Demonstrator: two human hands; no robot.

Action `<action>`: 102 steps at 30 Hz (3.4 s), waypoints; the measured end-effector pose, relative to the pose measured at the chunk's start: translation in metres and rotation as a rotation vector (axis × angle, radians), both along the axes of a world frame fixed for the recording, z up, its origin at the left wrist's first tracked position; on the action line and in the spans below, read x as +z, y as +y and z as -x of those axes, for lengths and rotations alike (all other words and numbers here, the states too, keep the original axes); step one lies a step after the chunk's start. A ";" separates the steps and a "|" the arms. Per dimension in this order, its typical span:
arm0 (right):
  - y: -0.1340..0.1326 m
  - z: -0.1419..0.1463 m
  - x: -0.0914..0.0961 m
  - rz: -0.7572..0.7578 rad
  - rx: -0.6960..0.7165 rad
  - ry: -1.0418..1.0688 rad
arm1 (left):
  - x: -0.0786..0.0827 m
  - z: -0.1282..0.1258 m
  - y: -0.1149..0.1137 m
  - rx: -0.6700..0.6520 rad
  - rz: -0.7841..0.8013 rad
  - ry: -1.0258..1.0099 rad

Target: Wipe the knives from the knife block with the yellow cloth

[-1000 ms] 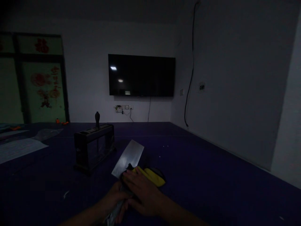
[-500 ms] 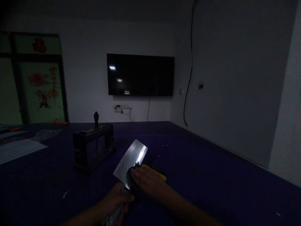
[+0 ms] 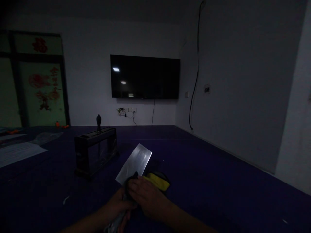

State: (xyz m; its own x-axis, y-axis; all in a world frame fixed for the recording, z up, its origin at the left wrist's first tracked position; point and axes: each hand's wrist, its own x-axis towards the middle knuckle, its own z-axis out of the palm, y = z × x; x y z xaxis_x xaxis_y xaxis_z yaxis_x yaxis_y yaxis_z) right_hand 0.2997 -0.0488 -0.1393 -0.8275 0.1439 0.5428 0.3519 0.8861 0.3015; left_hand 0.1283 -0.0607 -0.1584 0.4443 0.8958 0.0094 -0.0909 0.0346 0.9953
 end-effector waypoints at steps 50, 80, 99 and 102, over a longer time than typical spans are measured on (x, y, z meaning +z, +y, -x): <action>0.025 -0.015 -0.013 -0.186 -0.298 0.143 | -0.019 0.001 0.009 0.012 0.172 0.103; 0.027 -0.018 -0.013 -0.157 -0.229 0.069 | -0.011 0.000 0.008 -0.022 0.145 0.093; 0.035 -0.022 -0.017 -0.088 -0.293 0.262 | -0.010 0.000 0.008 0.084 0.082 0.150; 0.030 -0.019 -0.016 -0.105 -0.260 0.222 | -0.008 0.000 0.004 0.086 0.090 0.153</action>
State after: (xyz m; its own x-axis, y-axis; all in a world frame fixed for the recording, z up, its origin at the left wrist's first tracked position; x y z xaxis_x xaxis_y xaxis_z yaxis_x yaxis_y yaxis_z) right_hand 0.3187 -0.0188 -0.1548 -0.6309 0.2681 0.7280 0.6290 0.7262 0.2776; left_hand 0.1280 -0.0565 -0.1665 0.3565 0.9246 -0.1339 0.0544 0.1225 0.9910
